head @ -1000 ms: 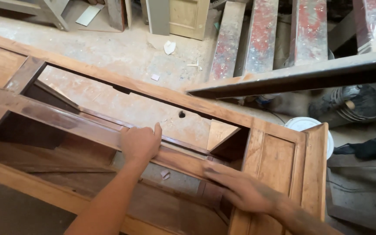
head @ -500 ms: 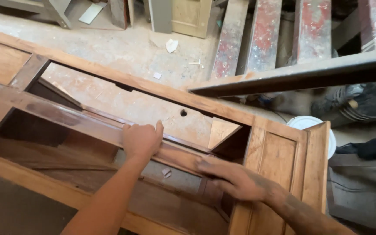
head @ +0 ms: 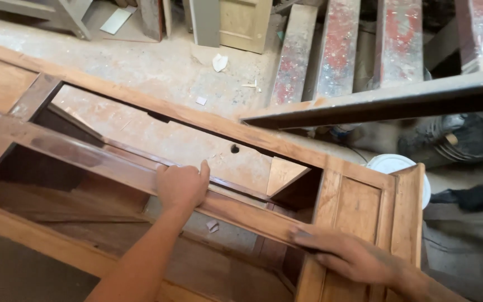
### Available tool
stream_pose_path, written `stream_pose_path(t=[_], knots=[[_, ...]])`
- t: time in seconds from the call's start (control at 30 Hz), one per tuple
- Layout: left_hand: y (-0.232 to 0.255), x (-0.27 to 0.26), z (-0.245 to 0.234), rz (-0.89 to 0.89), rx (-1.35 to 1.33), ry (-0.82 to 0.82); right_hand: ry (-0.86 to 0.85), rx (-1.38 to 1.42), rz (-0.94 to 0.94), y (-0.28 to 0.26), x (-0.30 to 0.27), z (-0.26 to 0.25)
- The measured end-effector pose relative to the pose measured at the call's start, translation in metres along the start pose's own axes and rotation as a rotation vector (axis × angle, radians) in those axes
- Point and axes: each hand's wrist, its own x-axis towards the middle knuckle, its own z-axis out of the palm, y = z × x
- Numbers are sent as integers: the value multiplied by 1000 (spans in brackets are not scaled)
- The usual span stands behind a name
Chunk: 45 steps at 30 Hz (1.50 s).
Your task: Sanding, scraping, and wiping down a wooden cabinet frame to prepare it for finishing.
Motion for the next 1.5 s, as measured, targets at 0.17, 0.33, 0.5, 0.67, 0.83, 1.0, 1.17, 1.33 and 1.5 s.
stream_pose_path(t=[0.17,0.33,0.5,0.67,0.83,1.0,1.17,1.33,1.5], knots=[[-5,11,15,30,36,86,93,-46,-251,-9,75,17],[3,3,-1,20,-4,-26,161,-45,-277,2,42,20],[-2,4,11,18,14,72,73,-25,-202,-15,40,12],[-3,3,13,2,51,50,95,-111,-282,-19,73,17],[-3,4,14,-14,57,4,23,9,-147,-2,18,7],[-4,11,20,9,53,46,140,-87,-355,-8,95,27],[-3,8,17,61,68,79,21,-49,-139,-3,21,7],[-3,9,16,42,56,66,72,-74,-221,-16,76,14],[-4,4,12,17,17,55,5,-64,-184,-16,56,4]])
